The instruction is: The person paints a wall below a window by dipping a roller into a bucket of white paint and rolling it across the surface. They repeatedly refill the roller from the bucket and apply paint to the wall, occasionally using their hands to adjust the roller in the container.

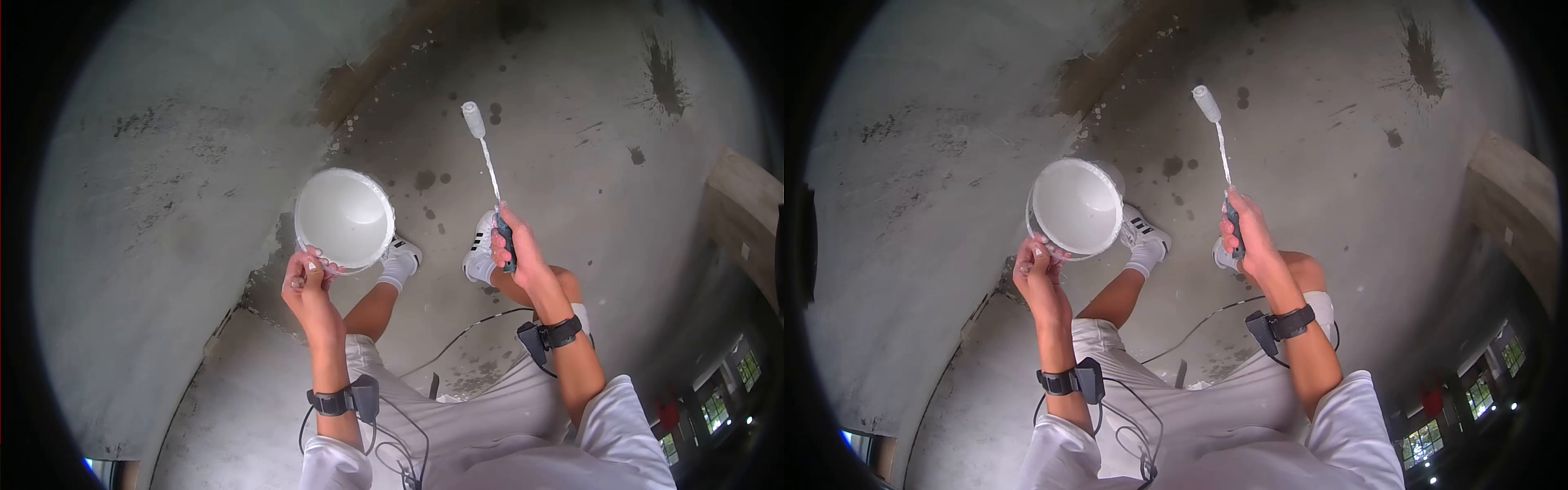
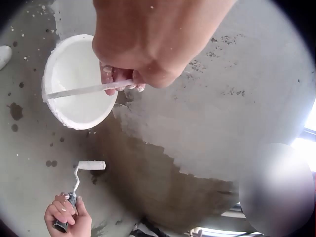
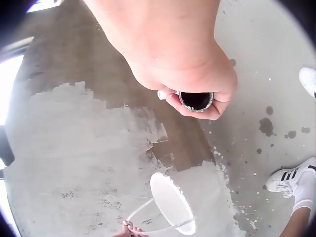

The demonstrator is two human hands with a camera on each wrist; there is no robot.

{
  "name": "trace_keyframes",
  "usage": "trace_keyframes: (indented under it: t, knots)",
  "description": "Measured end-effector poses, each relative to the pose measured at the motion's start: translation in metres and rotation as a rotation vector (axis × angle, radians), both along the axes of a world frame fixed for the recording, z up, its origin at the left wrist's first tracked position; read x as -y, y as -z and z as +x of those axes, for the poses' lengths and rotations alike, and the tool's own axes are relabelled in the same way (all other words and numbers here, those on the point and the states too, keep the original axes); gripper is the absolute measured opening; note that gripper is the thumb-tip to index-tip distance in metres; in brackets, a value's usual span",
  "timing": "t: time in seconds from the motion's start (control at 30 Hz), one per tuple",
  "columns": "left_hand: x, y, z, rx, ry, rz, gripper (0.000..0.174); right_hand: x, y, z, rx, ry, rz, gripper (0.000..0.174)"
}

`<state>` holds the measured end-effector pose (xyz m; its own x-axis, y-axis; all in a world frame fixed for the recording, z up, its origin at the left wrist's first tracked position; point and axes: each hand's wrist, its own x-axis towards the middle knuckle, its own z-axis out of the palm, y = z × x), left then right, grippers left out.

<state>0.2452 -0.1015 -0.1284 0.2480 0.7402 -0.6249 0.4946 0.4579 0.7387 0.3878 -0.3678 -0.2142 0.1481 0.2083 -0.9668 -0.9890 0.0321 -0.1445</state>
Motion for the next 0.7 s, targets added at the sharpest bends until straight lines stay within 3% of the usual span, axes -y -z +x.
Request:
trace_keyframes:
  t: [0.17,0.3,0.43,0.7]
  knots:
    - [0.007,0.089,0.01,0.062,0.146,-0.034,0.018,-0.022,0.087,0.01,0.109,-0.022,0.148,0.036]
    - [-0.012,0.15,0.013,0.1,0.197,-0.064,0.02,-0.045,0.14,0.033,0.016,-0.042,0.265,0.037]
    - [-0.013,0.15,0.031,0.116,0.197,-0.174,0.023,-0.091,0.164,0.044,0.031,-0.011,0.312,0.038]
    - [-0.009,0.13,0.021,0.38,-0.133,-0.344,0.04,-0.14,0.22,0.067,-0.157,0.151,0.465,0.041]
